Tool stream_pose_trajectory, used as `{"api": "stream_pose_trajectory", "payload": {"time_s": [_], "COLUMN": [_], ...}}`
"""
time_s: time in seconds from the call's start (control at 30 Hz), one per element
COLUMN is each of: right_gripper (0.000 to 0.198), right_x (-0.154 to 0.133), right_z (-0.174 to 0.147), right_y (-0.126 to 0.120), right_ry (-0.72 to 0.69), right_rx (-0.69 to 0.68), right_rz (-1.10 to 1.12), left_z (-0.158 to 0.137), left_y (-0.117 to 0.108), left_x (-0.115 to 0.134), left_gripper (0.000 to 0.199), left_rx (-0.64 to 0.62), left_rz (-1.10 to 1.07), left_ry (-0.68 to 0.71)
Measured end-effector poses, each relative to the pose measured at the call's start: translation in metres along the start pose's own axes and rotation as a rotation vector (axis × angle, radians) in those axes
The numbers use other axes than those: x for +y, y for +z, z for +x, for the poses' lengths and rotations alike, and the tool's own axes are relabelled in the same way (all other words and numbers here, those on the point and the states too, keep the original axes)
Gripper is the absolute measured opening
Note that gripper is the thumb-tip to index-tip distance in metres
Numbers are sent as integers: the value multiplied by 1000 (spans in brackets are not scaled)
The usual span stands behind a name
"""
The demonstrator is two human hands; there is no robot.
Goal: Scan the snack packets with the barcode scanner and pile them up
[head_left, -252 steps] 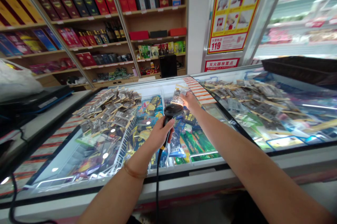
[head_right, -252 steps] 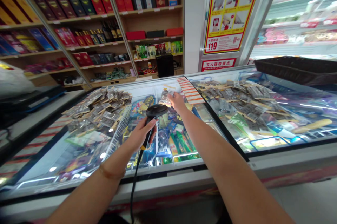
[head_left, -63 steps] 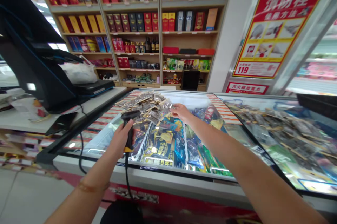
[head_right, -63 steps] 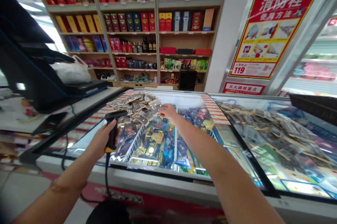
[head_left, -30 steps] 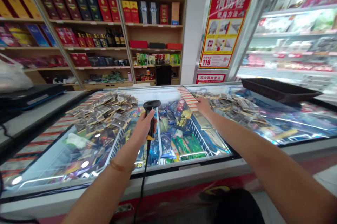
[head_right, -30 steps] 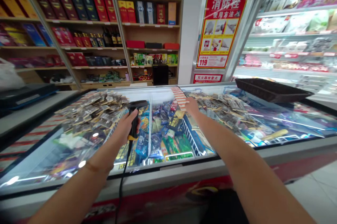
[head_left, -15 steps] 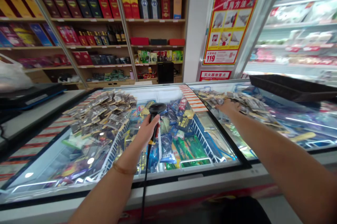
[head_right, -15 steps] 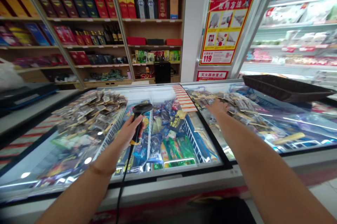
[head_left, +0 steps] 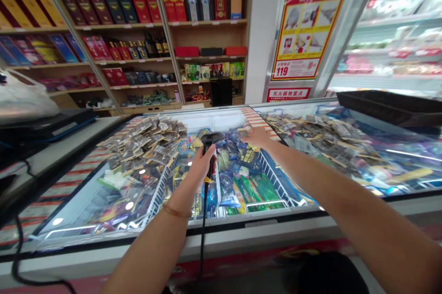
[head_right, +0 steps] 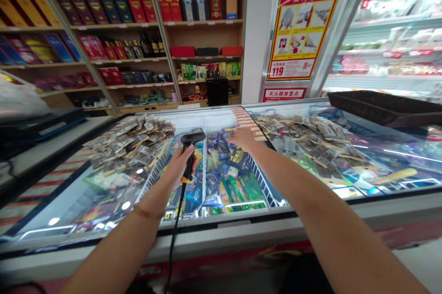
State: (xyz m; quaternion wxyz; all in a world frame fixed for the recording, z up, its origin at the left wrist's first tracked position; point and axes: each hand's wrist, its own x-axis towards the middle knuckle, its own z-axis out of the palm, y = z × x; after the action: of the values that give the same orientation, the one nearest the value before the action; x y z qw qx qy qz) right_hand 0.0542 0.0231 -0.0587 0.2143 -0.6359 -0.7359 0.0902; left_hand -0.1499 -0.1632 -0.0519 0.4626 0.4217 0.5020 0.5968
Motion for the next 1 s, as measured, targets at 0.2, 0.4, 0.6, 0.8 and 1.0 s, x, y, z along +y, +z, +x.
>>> {"api": "stream_pose_trajectory", "payload": {"time_s": [0.2, 0.4, 0.6, 0.8, 1.0], "right_gripper": [54, 59, 54, 54, 45], "right_x": [-51, -42, -36, -36, -38], "right_z": [-13, -9, -2, -8, -6], "right_y": [41, 53, 54, 46, 44], "right_ry": [-11, -94, -75, -51, -67], "right_rx": [175, 38, 83, 24, 0], "right_rz": [157, 147, 708, 1502, 1604], "left_z": [3, 4, 0, -7, -8], "left_y": [-1, 2, 3, 4, 7], "left_x": [-1, 1, 2, 1, -5], "left_gripper": [59, 60, 55, 55, 54], "left_rx": [21, 17, 16, -45, -93], "left_rz": [-7, 28, 15, 46, 94], "left_ry": [-19, -58, -24, -34, -36]}}
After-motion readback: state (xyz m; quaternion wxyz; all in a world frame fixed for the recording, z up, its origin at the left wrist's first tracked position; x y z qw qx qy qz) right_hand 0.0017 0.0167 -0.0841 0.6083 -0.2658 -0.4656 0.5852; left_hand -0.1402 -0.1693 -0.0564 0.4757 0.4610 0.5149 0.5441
